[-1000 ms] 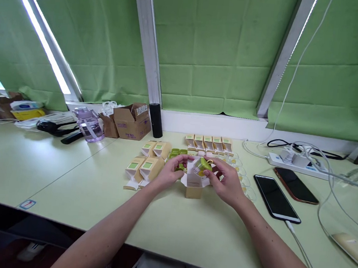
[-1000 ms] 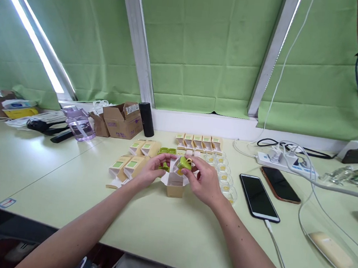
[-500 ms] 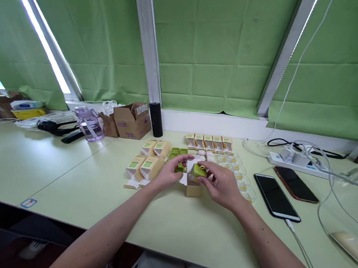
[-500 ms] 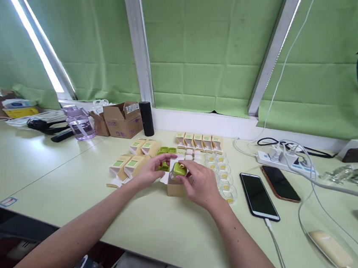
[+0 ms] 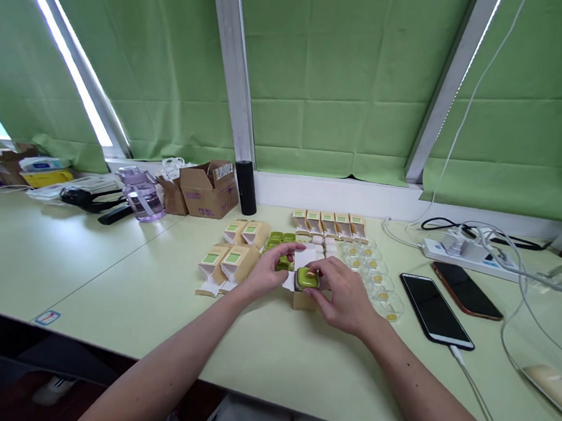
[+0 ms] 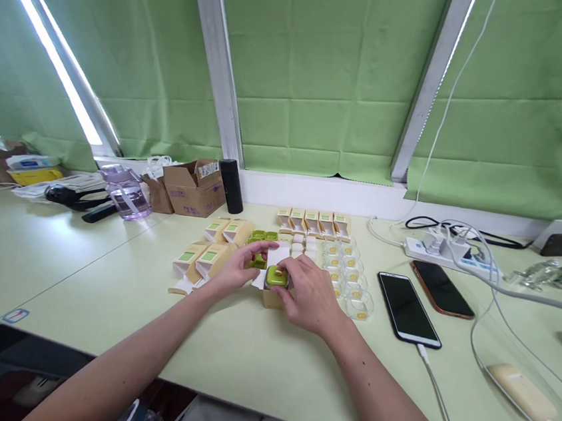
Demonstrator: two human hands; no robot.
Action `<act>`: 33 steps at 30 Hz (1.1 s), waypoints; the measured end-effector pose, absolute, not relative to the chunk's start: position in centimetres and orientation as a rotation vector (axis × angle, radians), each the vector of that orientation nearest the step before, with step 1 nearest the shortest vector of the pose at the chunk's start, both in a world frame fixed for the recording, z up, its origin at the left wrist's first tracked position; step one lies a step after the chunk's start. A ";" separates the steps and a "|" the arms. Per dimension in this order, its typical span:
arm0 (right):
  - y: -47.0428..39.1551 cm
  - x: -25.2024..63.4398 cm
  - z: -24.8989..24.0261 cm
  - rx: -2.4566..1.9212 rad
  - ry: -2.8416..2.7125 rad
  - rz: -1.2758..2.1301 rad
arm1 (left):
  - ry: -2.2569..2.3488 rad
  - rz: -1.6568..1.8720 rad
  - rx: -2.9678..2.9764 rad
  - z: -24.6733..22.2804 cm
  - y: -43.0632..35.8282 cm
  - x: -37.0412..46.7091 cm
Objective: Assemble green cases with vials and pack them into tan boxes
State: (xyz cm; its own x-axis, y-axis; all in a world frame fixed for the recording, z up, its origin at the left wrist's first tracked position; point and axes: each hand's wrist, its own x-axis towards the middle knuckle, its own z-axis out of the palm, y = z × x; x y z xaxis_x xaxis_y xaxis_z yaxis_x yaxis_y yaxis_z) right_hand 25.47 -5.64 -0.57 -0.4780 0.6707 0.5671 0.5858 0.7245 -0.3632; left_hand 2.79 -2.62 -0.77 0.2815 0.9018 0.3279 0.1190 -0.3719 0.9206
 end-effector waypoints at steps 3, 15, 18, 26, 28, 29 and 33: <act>-5.6 25.3 -0.8 -0.885 -2.220 0.179 | 0.941 1.185 1.723 -0.9 -2.6 2.7; -4.6 24.5 -2.1 -0.772 -2.074 0.117 | 0.993 1.168 1.749 -0.9 -2.6 2.8; -4.6 24.3 -2.3 -0.801 -2.066 0.116 | 0.989 1.178 1.759 -1.0 -2.5 2.8; -4.2 24.0 -2.6 -0.863 -2.045 0.218 | 0.995 1.164 1.752 -0.8 -2.6 2.9; -4.1 24.0 -2.5 -0.874 -2.050 0.244 | 0.999 1.162 1.750 -0.8 -2.7 2.9; -4.1 24.0 -2.5 -0.882 -2.053 0.256 | 0.998 1.162 1.748 -0.8 -2.7 2.9; -4.2 23.9 -2.2 -0.901 -2.058 0.284 | 0.987 1.166 1.740 -0.9 -2.7 2.9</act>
State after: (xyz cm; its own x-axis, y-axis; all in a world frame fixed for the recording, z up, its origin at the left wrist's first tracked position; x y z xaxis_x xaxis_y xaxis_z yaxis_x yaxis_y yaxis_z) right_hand 23.94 -4.18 -2.16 -0.3802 0.6892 0.6168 0.4961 0.7148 -0.4929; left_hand 2.94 -2.66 -0.90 0.2701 0.9076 0.3214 0.1672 -0.3730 0.9127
